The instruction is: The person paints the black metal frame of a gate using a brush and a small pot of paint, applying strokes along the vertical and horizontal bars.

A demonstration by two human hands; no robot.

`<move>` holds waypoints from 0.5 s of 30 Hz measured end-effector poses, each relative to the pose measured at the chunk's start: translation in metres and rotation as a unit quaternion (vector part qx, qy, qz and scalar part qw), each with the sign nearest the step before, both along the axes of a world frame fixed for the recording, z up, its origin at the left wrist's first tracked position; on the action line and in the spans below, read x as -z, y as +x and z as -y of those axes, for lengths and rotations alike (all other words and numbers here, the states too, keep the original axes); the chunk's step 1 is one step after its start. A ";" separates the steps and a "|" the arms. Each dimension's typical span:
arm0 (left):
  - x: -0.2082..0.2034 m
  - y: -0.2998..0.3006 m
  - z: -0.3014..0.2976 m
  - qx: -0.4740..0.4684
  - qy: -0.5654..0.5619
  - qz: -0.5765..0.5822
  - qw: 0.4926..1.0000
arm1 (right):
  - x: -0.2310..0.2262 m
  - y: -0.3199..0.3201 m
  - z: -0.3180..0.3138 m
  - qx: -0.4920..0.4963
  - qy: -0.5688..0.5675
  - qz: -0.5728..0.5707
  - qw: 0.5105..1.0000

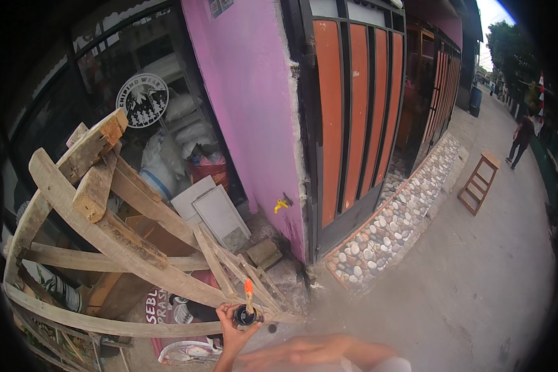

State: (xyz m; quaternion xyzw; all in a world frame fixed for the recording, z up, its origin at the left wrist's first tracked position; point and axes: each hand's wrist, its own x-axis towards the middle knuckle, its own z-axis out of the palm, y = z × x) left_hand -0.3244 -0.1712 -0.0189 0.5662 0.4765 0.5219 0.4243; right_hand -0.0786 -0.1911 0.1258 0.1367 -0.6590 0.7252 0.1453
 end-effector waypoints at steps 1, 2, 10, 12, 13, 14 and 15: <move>0.002 0.005 -0.006 -0.001 0.001 -0.007 1.000 | -0.002 0.009 -0.018 0.172 -0.015 0.024 0.985; 0.002 0.012 -0.011 -0.003 0.011 0.023 1.000 | -0.004 0.018 -0.035 0.337 -0.030 0.044 0.940; 0.026 0.118 -0.078 -0.088 0.022 0.001 0.996 | 0.030 0.130 -0.157 0.524 0.140 0.147 0.827; 0.024 0.155 -0.095 -0.138 0.026 0.023 0.990 | 0.037 0.168 -0.191 0.517 0.101 0.185 0.830; 0.023 0.172 -0.103 -0.163 0.025 0.028 0.986 | 0.044 0.183 -0.210 0.538 0.155 0.169 0.811; 0.019 0.191 -0.109 -0.174 0.020 0.023 0.984 | 0.048 0.198 -0.226 0.528 0.150 0.168 0.819; 0.013 0.211 -0.117 -0.181 0.021 0.042 0.982 | 0.052 0.213 -0.242 0.520 0.177 0.177 0.817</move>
